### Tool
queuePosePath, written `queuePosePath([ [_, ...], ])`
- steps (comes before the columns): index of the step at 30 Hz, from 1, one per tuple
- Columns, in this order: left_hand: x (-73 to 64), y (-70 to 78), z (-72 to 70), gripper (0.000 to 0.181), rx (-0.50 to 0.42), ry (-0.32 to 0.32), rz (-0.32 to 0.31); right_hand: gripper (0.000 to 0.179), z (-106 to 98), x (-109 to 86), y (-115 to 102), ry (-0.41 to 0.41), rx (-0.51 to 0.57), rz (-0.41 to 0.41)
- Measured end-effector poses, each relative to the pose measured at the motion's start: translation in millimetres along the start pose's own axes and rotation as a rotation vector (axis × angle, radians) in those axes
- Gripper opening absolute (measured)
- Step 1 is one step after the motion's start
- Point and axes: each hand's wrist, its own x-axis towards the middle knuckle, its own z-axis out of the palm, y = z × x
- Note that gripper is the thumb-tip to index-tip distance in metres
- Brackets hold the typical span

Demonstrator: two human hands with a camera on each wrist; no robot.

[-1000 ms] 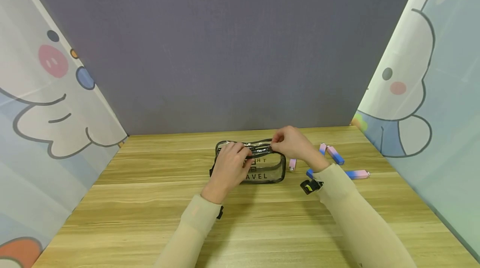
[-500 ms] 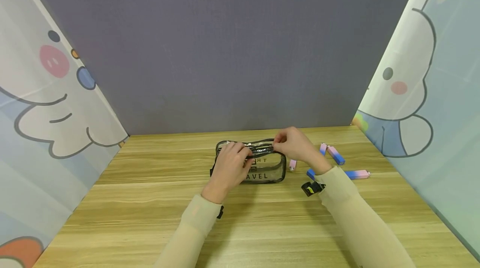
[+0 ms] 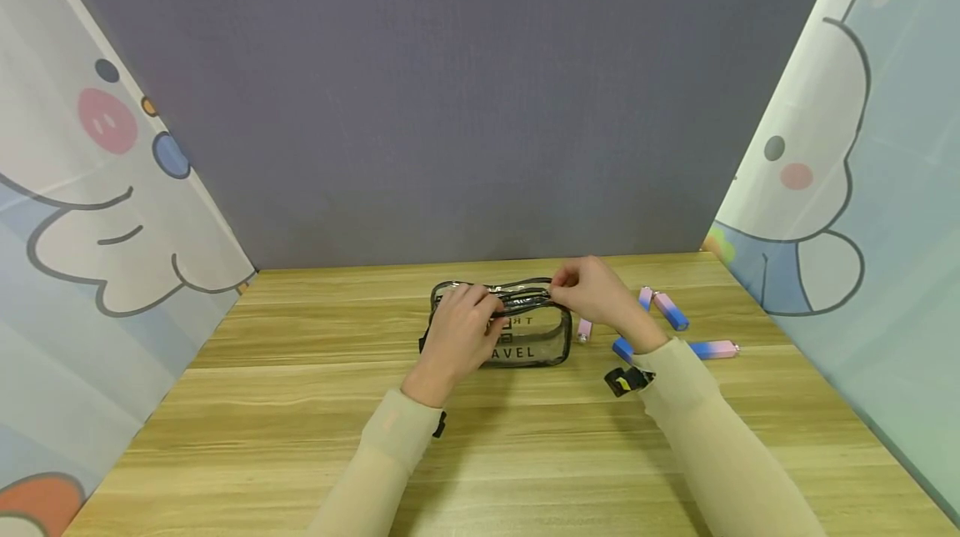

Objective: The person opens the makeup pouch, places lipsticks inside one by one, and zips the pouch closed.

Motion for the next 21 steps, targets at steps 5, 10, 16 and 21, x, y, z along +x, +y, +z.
queuePosePath([
  [5,-0.3,-0.2,0.8,0.013,-0.002,-0.001,0.0,0.014,0.0,-0.9,3.0,0.01,0.001,0.001],
  [10,-0.4,-0.2,0.7,0.013,-0.005,-0.002,0.0,0.013,-0.5,-3.0,4.9,0.025,0.015,0.005],
  [16,-0.1,-0.3,0.7,0.012,-0.008,-0.006,0.002,0.013,-1.0,-5.8,6.5,0.028,0.035,0.015],
  [21,-0.2,-0.5,1.0,0.012,-0.007,-0.013,-0.004,0.013,-2.2,-8.4,10.1,0.037,0.056,0.031],
])
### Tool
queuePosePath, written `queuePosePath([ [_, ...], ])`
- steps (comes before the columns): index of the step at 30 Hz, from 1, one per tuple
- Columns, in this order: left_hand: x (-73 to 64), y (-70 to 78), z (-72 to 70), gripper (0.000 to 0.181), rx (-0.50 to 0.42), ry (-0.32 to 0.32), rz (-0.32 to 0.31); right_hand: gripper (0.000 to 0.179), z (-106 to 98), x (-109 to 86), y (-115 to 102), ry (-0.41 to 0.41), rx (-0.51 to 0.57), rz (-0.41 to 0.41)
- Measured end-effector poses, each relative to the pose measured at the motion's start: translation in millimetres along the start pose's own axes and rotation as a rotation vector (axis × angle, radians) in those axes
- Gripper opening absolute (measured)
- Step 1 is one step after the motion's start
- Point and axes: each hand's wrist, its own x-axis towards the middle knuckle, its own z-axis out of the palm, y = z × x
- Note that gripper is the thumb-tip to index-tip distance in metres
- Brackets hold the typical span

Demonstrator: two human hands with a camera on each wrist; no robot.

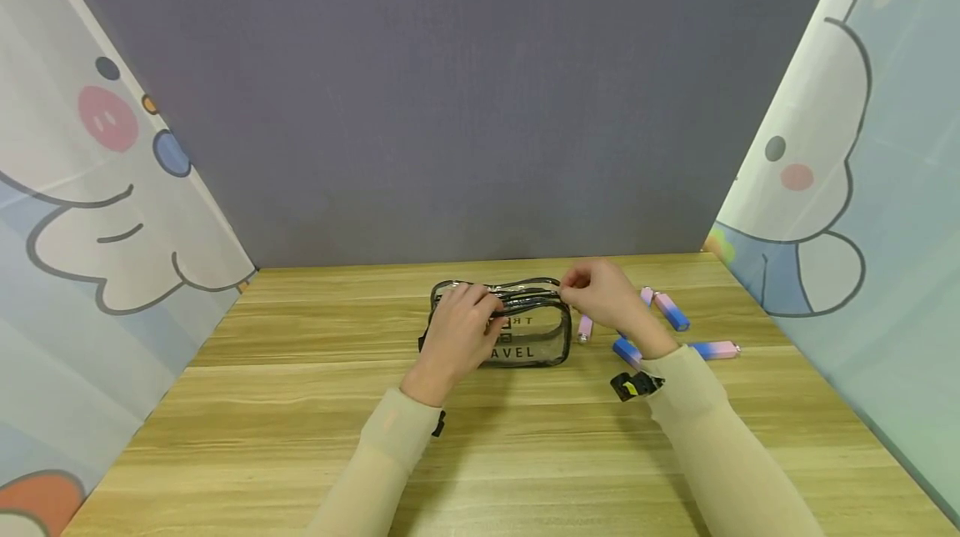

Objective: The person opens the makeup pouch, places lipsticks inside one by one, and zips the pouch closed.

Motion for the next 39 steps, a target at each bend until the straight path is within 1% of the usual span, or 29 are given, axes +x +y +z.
queuePosePath([
  [4,-0.1,-0.3,-0.2,0.012,-0.001,-0.002,-0.003,0.014,-0.6,-2.1,1.3,0.002,0.026,0.011],
  [10,0.2,0.5,-0.8,0.012,0.007,-0.002,-0.001,0.014,-0.4,-5.0,2.0,0.015,0.04,0.003],
  [17,0.6,-0.1,-0.3,0.012,0.01,0.0,0.002,0.013,1.7,-7.1,4.6,0.036,0.075,0.028],
  [30,0.7,-1.1,-1.0,0.012,0.0,0.0,0.0,0.014,3.1,-8.0,10.2,0.029,0.123,0.052],
  [39,1.4,-1.4,-1.3,0.012,-0.011,0.0,0.0,0.014,4.5,-8.5,13.3,0.045,0.139,0.079],
])
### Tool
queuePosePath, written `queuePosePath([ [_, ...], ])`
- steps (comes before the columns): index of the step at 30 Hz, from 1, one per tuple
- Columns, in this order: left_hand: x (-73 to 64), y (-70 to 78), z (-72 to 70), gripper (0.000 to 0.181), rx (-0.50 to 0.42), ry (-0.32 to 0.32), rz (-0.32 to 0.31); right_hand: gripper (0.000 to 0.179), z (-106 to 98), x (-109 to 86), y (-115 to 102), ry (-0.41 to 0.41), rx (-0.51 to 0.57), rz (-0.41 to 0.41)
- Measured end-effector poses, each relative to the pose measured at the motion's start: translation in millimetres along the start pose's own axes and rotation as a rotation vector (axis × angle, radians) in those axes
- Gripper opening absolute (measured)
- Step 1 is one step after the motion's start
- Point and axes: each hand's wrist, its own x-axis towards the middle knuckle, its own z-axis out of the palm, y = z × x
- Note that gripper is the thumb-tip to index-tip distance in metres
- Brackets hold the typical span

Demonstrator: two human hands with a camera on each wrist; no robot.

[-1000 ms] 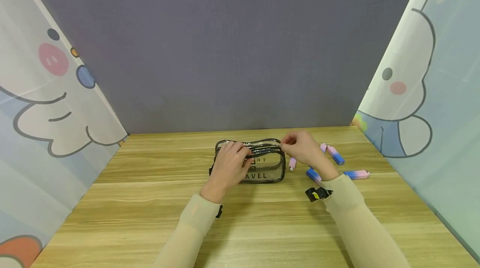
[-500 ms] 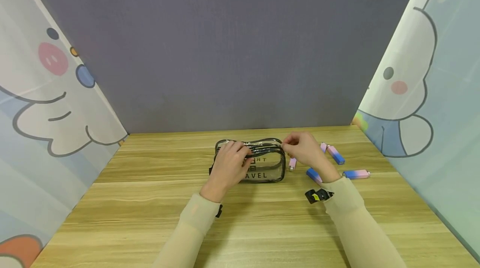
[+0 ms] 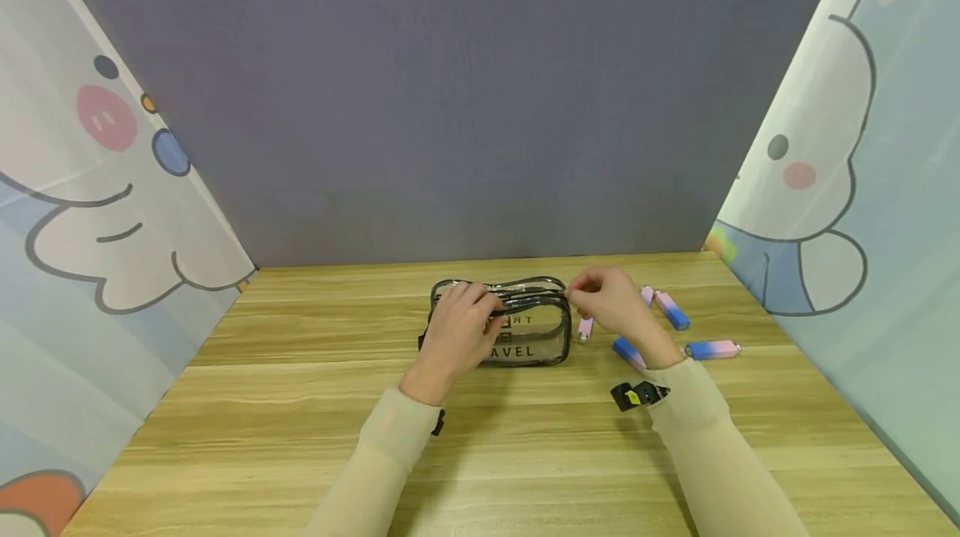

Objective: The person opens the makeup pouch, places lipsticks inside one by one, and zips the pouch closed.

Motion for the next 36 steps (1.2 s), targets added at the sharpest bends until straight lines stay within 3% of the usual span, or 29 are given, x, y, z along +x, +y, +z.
queuePosePath([
  [36,-1.0,-0.5,0.6,0.011,0.012,0.008,0.014,0.016,-2.8,-1.4,1.4,-0.04,0.012,0.031],
])
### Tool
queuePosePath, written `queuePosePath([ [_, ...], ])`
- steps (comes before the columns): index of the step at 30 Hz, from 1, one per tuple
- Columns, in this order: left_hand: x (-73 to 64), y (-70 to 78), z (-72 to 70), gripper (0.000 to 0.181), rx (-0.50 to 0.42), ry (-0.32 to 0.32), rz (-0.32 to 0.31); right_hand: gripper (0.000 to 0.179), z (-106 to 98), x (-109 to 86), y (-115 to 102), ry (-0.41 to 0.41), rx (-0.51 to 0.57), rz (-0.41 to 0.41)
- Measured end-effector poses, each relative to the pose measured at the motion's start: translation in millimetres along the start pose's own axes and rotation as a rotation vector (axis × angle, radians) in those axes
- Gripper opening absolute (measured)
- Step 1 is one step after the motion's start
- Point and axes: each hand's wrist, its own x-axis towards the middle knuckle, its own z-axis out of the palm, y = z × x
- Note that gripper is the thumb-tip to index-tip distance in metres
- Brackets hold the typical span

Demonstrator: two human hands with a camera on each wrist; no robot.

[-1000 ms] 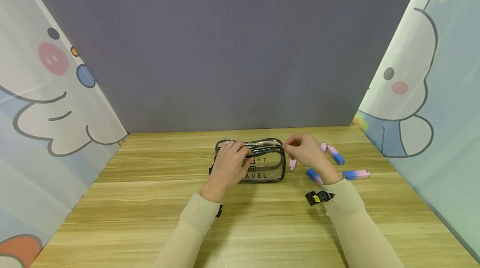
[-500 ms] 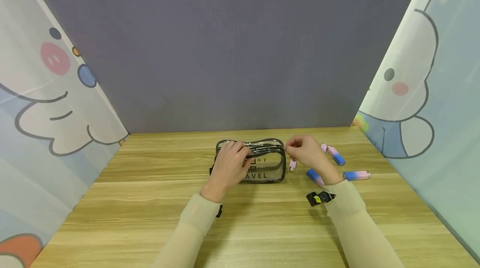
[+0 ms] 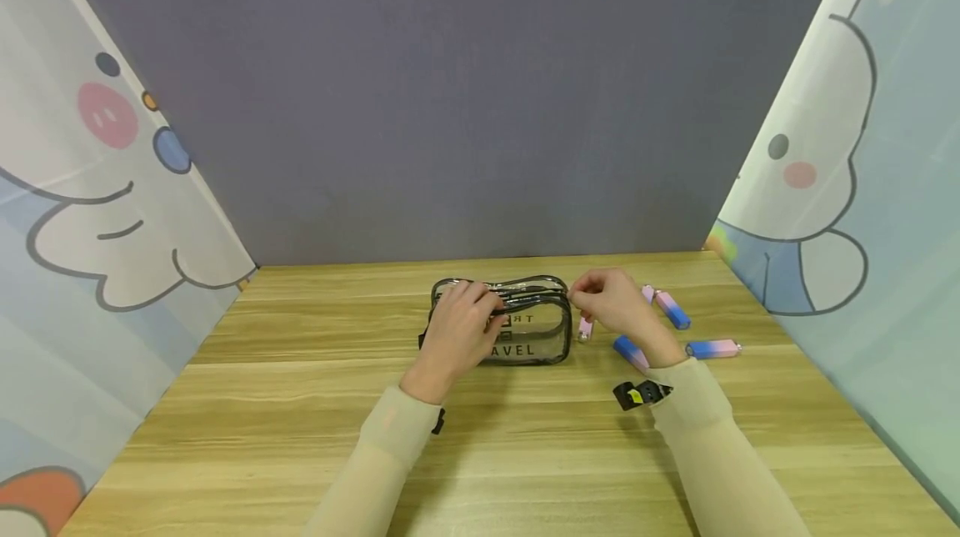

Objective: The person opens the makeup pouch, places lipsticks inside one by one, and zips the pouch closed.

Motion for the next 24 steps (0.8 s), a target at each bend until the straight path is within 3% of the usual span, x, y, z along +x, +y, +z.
queuePosePath([
  [24,-0.7,0.1,-0.3,0.011,-0.007,-0.002,0.0,0.016,-1.3,1.6,6.7,-0.041,0.046,0.026],
])
